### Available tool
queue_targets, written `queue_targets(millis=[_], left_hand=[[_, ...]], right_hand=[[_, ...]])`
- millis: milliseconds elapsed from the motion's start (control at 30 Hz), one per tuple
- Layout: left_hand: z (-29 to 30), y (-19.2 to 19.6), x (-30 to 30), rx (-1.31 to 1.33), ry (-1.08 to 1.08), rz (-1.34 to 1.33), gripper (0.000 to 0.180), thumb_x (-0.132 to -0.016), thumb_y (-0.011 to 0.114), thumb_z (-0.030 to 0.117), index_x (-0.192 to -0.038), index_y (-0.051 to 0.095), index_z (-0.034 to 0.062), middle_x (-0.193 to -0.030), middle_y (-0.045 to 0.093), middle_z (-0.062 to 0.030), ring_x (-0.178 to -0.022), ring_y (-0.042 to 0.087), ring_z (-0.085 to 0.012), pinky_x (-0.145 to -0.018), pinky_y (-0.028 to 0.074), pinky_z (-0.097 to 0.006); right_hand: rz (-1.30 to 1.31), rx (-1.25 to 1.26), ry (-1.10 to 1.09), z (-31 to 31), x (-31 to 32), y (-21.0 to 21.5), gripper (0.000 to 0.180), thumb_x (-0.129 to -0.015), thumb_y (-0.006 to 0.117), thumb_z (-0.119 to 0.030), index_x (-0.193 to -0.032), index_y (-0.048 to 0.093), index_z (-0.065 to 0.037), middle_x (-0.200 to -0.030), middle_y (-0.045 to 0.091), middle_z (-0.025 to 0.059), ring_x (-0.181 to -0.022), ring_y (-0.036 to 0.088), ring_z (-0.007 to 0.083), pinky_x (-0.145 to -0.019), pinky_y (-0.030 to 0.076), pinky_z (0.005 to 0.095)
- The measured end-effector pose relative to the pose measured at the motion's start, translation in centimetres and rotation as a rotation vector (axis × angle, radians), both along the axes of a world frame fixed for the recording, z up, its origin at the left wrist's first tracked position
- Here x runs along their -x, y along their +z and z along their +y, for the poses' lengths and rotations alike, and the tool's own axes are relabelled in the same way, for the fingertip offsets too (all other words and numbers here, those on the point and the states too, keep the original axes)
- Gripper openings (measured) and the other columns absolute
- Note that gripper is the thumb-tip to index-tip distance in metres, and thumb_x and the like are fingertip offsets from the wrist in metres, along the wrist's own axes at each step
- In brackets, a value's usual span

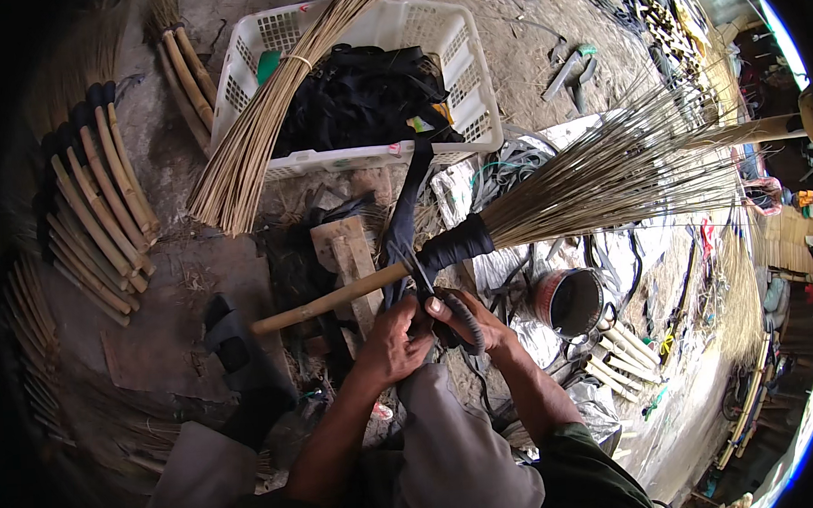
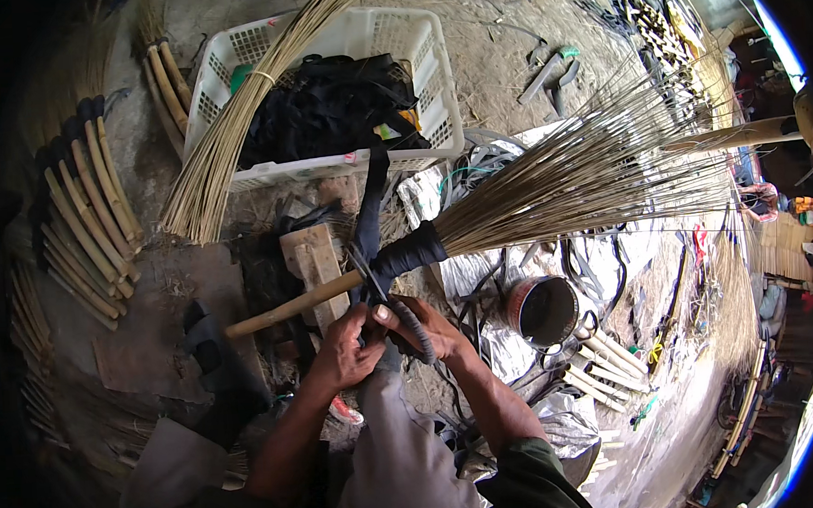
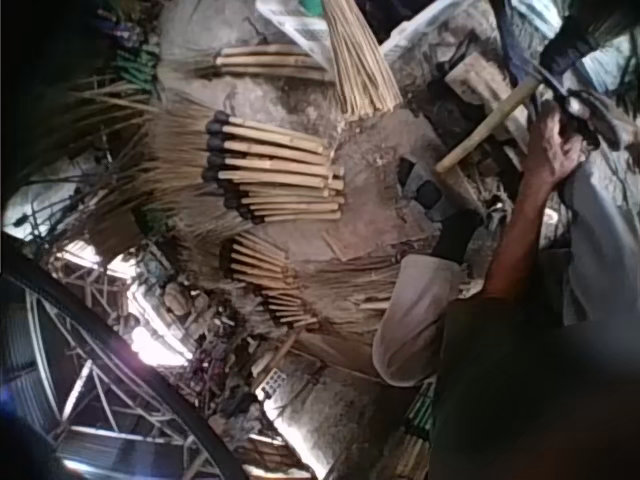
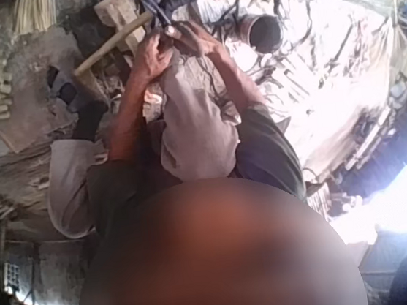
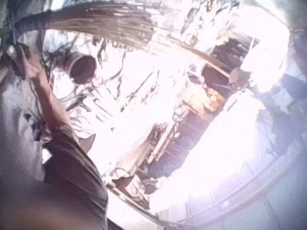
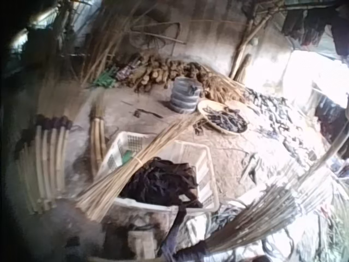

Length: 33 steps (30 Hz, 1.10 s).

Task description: The person sits on the floor and assembles a broom by wrapping a black strap around the base of a bundle of twigs attached to a wooden handle. They use a hammer to tighten the strap and a pair of scissors to cut the excess material.

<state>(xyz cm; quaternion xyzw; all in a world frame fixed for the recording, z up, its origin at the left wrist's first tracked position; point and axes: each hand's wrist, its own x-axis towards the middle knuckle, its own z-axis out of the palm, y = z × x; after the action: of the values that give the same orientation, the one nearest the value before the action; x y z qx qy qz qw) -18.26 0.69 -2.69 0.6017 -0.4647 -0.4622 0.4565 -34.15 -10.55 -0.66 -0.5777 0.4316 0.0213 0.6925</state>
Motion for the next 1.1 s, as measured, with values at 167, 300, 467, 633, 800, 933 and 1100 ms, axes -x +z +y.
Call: queue_targets(millis=[167, 300, 467, 633, 800, 933, 1100], left_hand=[[0.4, -0.1, 0.5, 0.002, 0.037, -0.020, 0.023, -0.082, 0.066, 0.002, -0.088, 0.044, 0.0066, -0.066, 0.047, -0.0079, -0.060, 0.054, -0.0237, -0.058, 0.042, -0.039], [0.6, -0.4, 0.8, 0.005, -0.045, 0.016, 0.023, -0.082, 0.066, 0.002, -0.089, 0.044, 0.0060, -0.071, 0.048, -0.0091, -0.063, 0.053, -0.0238, -0.061, 0.043, -0.038], [0.6, -1.2, 0.5, 0.099, -0.033, -0.038, 0.024, -0.082, 0.068, 0.001, -0.093, 0.047, 0.0045, -0.077, 0.048, -0.0096, -0.068, 0.051, -0.0210, -0.063, 0.044, -0.036], [1.1, -1.5, 0.3, 0.040, -0.069, -0.016, 0.026, -0.082, 0.067, 0.000, -0.097, 0.047, 0.0040, -0.081, 0.047, -0.0087, -0.069, 0.048, -0.0168, -0.063, 0.043, -0.034], [1.8, -2.4, 0.8, -0.045, -0.109, 0.146, 0.026, -0.083, 0.064, -0.006, -0.097, 0.046, 0.0055, -0.085, 0.042, -0.0030, -0.072, 0.044, -0.0103, -0.062, 0.041, -0.028], [1.6, -3.9, 1.4, -0.117, -0.108, 0.353, 0.026, -0.084, 0.067, -0.005, -0.100, 0.050, 0.0057, -0.088, 0.044, -0.0033, -0.077, 0.047, -0.0108, -0.064, 0.043, -0.029], [1.4, -5.0, 1.8, 0.166, -0.093, -0.130, 0.025, -0.085, 0.072, 0.008, -0.104, 0.056, 0.0053, -0.099, 0.059, -0.0120, -0.090, 0.062, -0.0212, -0.075, 0.050, -0.037]], right_hand=[[0.078, 0.094, -0.084, 1.4, 0.8, 1.2, 0.079, -0.094, 0.061, -0.071, -0.118, 0.063, 0.004, -0.094, 0.065, 0.0125, -0.090, 0.059, 0.0190, -0.082, 0.048, 0.0375], [0.084, 0.126, 0.038, 0.7, 0.9, 0.9, 0.075, -0.094, 0.060, -0.071, -0.113, 0.063, 0.003, -0.091, 0.064, 0.0143, -0.088, 0.059, 0.0211, -0.080, 0.048, 0.0385], [0.078, 0.177, 0.071, -0.2, -0.1, 0.0, 0.075, -0.094, 0.061, -0.071, -0.110, 0.064, 0.002, -0.088, 0.064, 0.0165, -0.083, 0.060, 0.0254, -0.078, 0.049, 0.0411], [0.085, 0.070, -0.021, 0.8, 0.2, 0.9, 0.071, -0.093, 0.064, -0.069, -0.107, 0.064, 0.000, -0.088, 0.065, 0.0093, -0.085, 0.059, 0.0191, -0.074, 0.047, 0.0397], [0.092, 0.105, -0.037, 1.0, 0.6, 1.3, 0.070, -0.092, 0.063, -0.070, -0.104, 0.065, -0.001, -0.083, 0.065, 0.0108, -0.081, 0.060, 0.0209, -0.073, 0.047, 0.0410], [0.170, 0.307, 0.062, 0.7, -0.2, 0.5, 0.062, -0.093, 0.067, -0.062, -0.092, 0.065, 0.000, -0.072, 0.060, 0.0108, -0.069, 0.057, 0.0203, -0.065, 0.045, 0.0404], [0.220, 0.444, 0.005, -0.1, -0.7, 0.1, 0.058, -0.088, 0.072, -0.058, -0.086, 0.064, 0.000, -0.067, 0.060, 0.0127, -0.064, 0.059, 0.0243, -0.063, 0.045, 0.0442]])
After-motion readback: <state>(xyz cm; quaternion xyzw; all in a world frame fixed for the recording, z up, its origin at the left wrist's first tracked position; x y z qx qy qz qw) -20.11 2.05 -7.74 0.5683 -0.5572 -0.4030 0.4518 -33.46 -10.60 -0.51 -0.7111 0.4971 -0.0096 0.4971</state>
